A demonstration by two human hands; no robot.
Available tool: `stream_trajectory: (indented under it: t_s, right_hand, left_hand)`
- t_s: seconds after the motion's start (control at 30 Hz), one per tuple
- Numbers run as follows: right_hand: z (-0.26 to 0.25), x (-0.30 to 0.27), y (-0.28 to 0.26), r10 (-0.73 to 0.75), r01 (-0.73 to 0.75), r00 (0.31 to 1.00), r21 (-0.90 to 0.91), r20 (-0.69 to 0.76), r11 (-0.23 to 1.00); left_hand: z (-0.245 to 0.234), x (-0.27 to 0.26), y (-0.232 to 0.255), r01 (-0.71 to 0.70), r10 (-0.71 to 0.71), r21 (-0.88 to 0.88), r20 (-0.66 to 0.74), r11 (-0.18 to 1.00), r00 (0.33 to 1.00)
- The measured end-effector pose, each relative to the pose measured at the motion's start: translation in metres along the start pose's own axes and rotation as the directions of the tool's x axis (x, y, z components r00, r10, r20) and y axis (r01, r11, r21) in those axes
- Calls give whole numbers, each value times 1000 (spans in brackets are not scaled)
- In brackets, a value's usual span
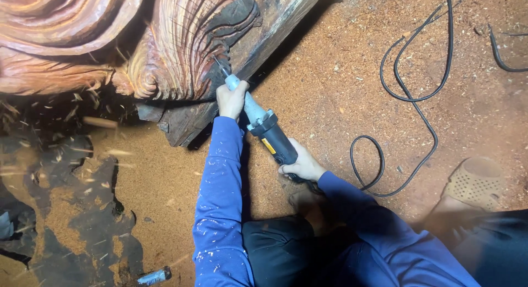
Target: Using a power carving tool to add detailed textures and lines to a large wooden sculpture
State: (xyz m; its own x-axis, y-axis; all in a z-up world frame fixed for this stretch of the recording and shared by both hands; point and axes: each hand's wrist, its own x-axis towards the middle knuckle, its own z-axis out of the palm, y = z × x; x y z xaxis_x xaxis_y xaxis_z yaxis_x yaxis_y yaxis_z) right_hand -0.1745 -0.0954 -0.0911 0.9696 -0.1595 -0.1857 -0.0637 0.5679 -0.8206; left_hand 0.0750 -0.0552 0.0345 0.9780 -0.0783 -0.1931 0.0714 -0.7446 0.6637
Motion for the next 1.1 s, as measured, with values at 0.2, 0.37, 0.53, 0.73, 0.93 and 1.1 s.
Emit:
stream_trajectory:
  t_s: [0.2, 0.37, 0.53, 0.73, 0.93, 1.1]
  right_hand:
    - [3, -14, -25, 46, -46, 999, 24, 3, 999]
    - [-2, -5, -32, 10, -10, 1000, -19, 19, 1000]
    - [-2, -6, -32, 0, 1, 1000, -29, 25, 1000]
    - [-9, -6, -28, 34, -33, 999, -27, 39, 999]
    - [-23, 6, -17, -124, 130, 991, -389, 41, 912]
    - [-29, 8, -8, -8, 12, 1000, -287, 14, 958]
  left_hand:
    - [-9, -28, 31, 53, -52, 83, -19, 995, 998]
    - [-3, -14, 10, 26, -28, -29, -69, 999, 997]
    - [-6, -24, 20, 29, -28, 10, -64, 1000, 998]
    - [-8, -34, 26, 61, -55, 95, -59, 994, 997]
    - [-1, -28, 12, 24, -38, -126, -108, 992, 993]
    - [3, -36, 19, 45, -46, -6, -134, 999, 990]
